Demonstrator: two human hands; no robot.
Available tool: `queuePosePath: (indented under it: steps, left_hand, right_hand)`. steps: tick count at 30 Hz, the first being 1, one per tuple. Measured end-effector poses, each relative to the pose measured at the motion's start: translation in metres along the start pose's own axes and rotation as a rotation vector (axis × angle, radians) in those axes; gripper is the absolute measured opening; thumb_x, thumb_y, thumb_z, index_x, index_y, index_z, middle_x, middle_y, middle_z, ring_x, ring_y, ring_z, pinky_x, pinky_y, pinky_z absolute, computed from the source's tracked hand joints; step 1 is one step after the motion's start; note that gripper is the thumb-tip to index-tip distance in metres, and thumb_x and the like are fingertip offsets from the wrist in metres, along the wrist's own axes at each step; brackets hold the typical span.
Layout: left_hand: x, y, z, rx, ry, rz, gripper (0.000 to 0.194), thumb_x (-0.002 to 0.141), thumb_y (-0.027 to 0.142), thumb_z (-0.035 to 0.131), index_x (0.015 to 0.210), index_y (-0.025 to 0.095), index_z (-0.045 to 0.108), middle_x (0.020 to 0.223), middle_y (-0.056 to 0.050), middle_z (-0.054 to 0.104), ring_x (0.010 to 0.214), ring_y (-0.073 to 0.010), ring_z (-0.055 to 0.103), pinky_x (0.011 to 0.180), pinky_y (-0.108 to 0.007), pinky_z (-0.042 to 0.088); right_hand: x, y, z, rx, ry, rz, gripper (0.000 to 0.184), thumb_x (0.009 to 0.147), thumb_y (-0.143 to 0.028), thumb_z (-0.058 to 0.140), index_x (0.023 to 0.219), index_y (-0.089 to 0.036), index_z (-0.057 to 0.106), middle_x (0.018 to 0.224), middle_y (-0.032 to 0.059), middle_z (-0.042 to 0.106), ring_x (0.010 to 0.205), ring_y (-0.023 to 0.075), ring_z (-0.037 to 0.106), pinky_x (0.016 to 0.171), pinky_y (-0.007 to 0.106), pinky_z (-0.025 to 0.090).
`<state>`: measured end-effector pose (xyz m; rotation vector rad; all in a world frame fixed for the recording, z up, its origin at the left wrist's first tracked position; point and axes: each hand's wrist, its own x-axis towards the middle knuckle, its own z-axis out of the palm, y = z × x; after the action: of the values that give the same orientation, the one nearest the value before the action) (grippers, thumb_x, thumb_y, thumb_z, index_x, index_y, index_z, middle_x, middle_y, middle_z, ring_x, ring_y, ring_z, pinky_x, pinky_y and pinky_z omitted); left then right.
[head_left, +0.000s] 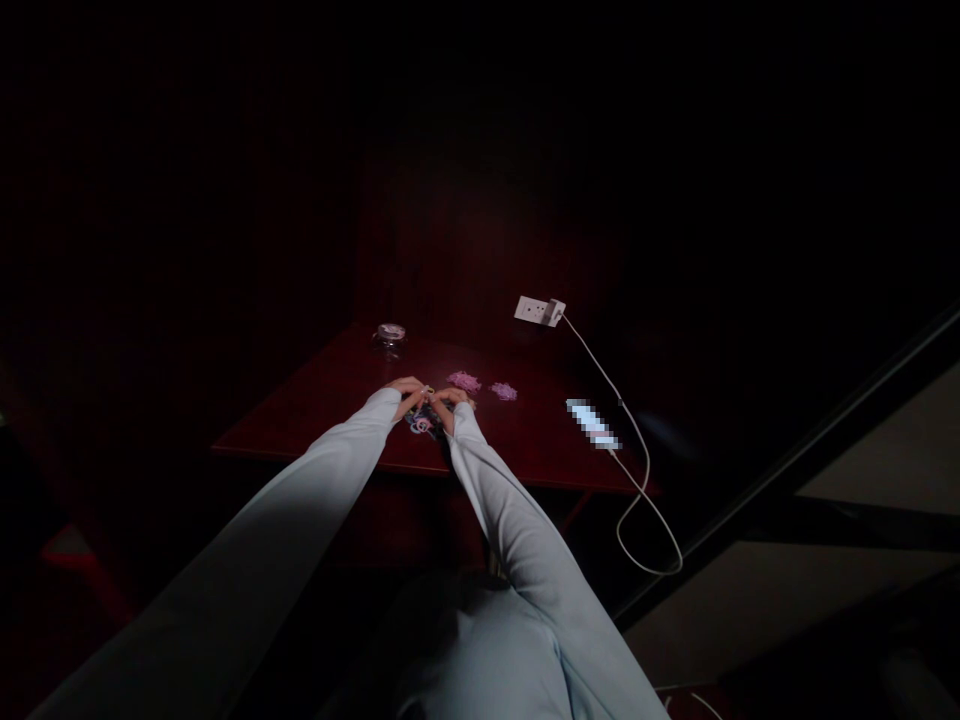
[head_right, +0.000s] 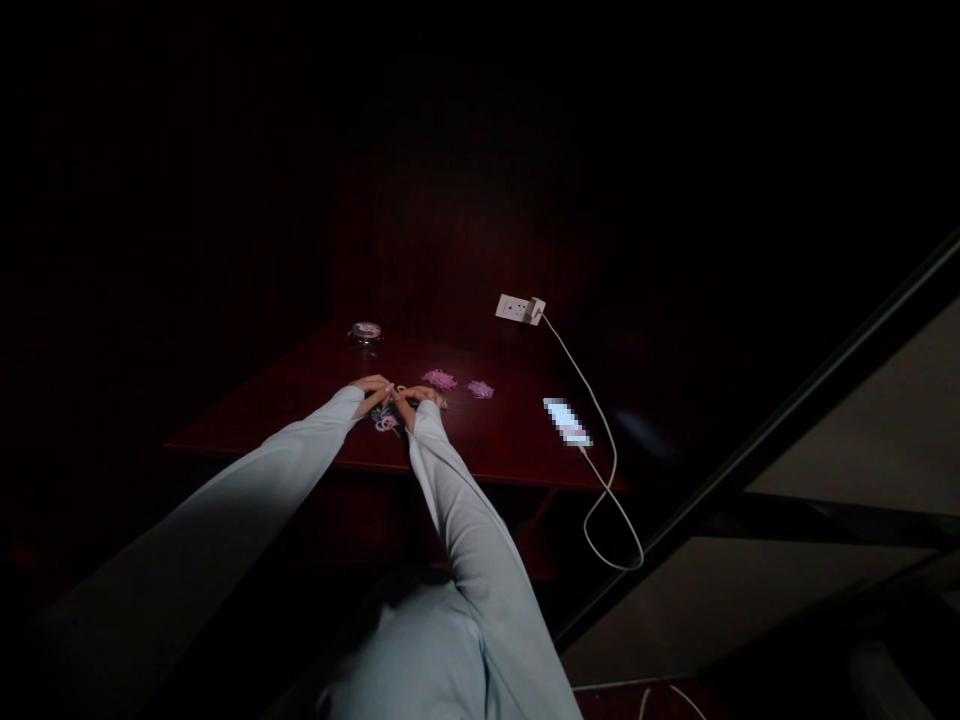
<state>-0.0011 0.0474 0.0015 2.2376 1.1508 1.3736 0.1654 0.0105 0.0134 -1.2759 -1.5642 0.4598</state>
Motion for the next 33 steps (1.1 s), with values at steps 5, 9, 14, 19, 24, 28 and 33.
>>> queuePosePath:
  steps: [5,9,14,19,24,28,33]
  left_hand:
    - [0.001,0.000,0.000,-0.015,0.011,-0.011,0.062,0.100,0.063,0.041,0.056,0.024,0.057,0.089,-0.006,0.076,0.089,-0.0213,0.071,0.092,-0.033,0.057]
    - [0.000,0.002,-0.003,-0.015,0.001,-0.004,0.062,0.100,0.065,0.041,0.057,0.023,0.057,0.088,-0.006,0.075,0.089,-0.0204,0.070,0.090,-0.031,0.056]
    - [0.001,0.001,-0.006,-0.060,-0.025,0.042,0.060,0.097,0.065,0.046,0.057,0.023,0.059,0.087,-0.006,0.075,0.087,-0.0197,0.069,0.088,-0.030,0.056]
    - [0.000,0.000,-0.006,-0.093,-0.011,0.055,0.057,0.097,0.059,0.047,0.057,0.022,0.061,0.083,-0.006,0.074,0.082,-0.0187,0.069,0.082,-0.029,0.056]
    - [0.000,0.001,-0.006,-0.077,-0.020,0.060,0.056,0.097,0.058,0.047,0.057,0.022,0.060,0.084,-0.006,0.075,0.083,-0.0195,0.069,0.086,-0.031,0.057]
    - [0.001,0.002,-0.007,-0.069,-0.030,0.059,0.056,0.097,0.061,0.047,0.057,0.023,0.059,0.084,-0.005,0.075,0.084,-0.0188,0.069,0.085,-0.029,0.056]
    - [0.002,0.002,-0.010,-0.079,-0.059,0.050,0.053,0.095,0.061,0.050,0.061,0.023,0.063,0.086,-0.005,0.076,0.083,-0.0183,0.068,0.078,-0.027,0.055]
  right_hand:
    - [0.000,0.002,-0.004,-0.013,-0.012,0.011,0.026,0.093,-0.046,0.071,0.081,-0.024,0.076,0.105,0.0070,0.073,0.112,0.0263,0.061,0.108,0.043,0.043]
    - [-0.003,0.000,-0.005,-0.052,-0.010,-0.008,0.032,0.097,-0.050,0.065,0.083,-0.024,0.076,0.101,0.0065,0.073,0.109,0.0252,0.061,0.106,0.041,0.043]
    - [-0.009,-0.006,-0.005,-0.136,-0.085,-0.068,0.038,0.096,-0.056,0.066,0.081,-0.023,0.078,0.099,0.0061,0.071,0.110,0.0242,0.058,0.102,0.037,0.043]
    - [-0.011,-0.010,-0.008,-0.155,-0.125,-0.084,0.036,0.100,-0.050,0.064,0.083,-0.023,0.080,0.103,0.0068,0.070,0.111,0.0236,0.056,0.101,0.036,0.040]
    - [-0.010,-0.008,-0.008,-0.139,-0.122,-0.086,0.038,0.100,-0.052,0.063,0.080,-0.023,0.079,0.101,0.0066,0.070,0.107,0.0236,0.055,0.098,0.036,0.040]
    - [-0.010,-0.006,-0.009,-0.135,-0.124,-0.116,0.037,0.101,-0.050,0.063,0.081,-0.024,0.079,0.103,0.0060,0.070,0.107,0.0232,0.056,0.100,0.036,0.040]
    - [-0.009,-0.004,-0.009,-0.152,-0.097,-0.133,0.037,0.102,-0.048,0.061,0.081,-0.023,0.078,0.098,0.0058,0.070,0.102,0.0221,0.056,0.098,0.036,0.040]
